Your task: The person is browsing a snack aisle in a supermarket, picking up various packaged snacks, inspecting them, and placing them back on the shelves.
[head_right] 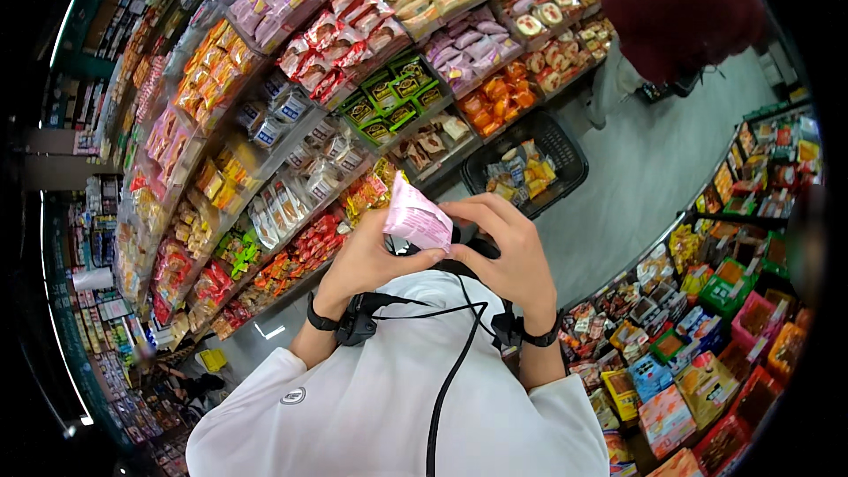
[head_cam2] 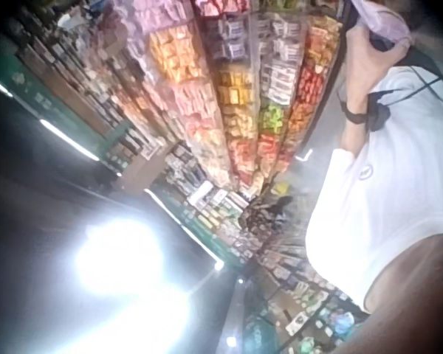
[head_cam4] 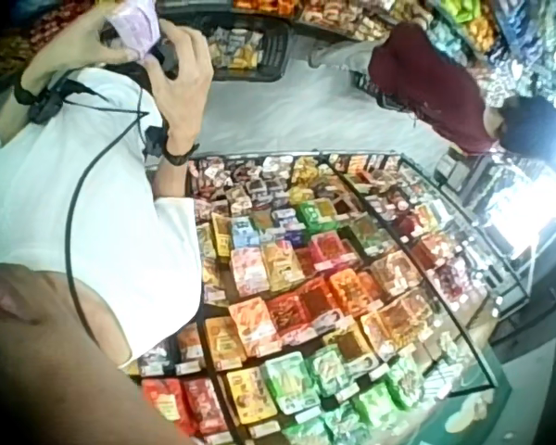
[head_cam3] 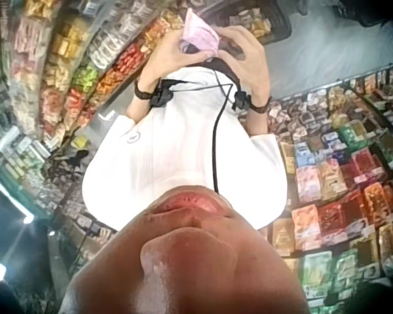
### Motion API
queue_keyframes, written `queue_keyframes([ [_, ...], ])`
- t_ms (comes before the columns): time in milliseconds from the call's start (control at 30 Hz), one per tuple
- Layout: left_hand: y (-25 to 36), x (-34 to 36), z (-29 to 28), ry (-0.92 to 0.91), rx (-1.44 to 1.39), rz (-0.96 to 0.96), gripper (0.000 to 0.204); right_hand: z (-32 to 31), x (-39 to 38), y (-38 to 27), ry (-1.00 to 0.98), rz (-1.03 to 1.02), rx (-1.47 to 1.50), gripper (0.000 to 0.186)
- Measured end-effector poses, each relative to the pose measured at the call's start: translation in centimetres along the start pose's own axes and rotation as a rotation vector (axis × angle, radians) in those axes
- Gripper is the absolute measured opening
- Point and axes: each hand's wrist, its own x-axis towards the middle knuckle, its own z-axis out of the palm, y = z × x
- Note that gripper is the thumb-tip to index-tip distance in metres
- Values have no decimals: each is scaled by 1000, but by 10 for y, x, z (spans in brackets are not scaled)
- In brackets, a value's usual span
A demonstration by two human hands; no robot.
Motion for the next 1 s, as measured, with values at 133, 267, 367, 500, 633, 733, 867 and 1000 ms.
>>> queue_keyframes([
  [133, 4, 4, -9, 78, 247, -64, 42, 7, 11, 8, -162, 37, -22, 60],
  [267, -7, -2, -21, 120, 445, -58, 49, 17, 26, 7, -245, 107, 19, 82],
  [367, -10, -7, -27, 87, 526, -3, 51, 24, 37, 8, -212, 131, -2, 74],
  [500, -3, -6, -43, 119, 468, 19, 48, 32, 47, 3, -134, 54, 28, 66],
  [633, 14, -6, -63, 207, 341, 120, 53, 39, 56, -7, -35, 65, 214, 63],
  [733, 25, -5, -78, 235, 327, 145, 57, 40, 67, -18, -13, -8, 245, 62],
  [867, 23, -7, -98, 265, 301, 254, 64, 55, 78, -30, 0, 21, 329, 61],
  [1000, 30, -13, -126, 278, 280, 305, 72, 73, 93, -38, 24, 10, 455, 61],
])
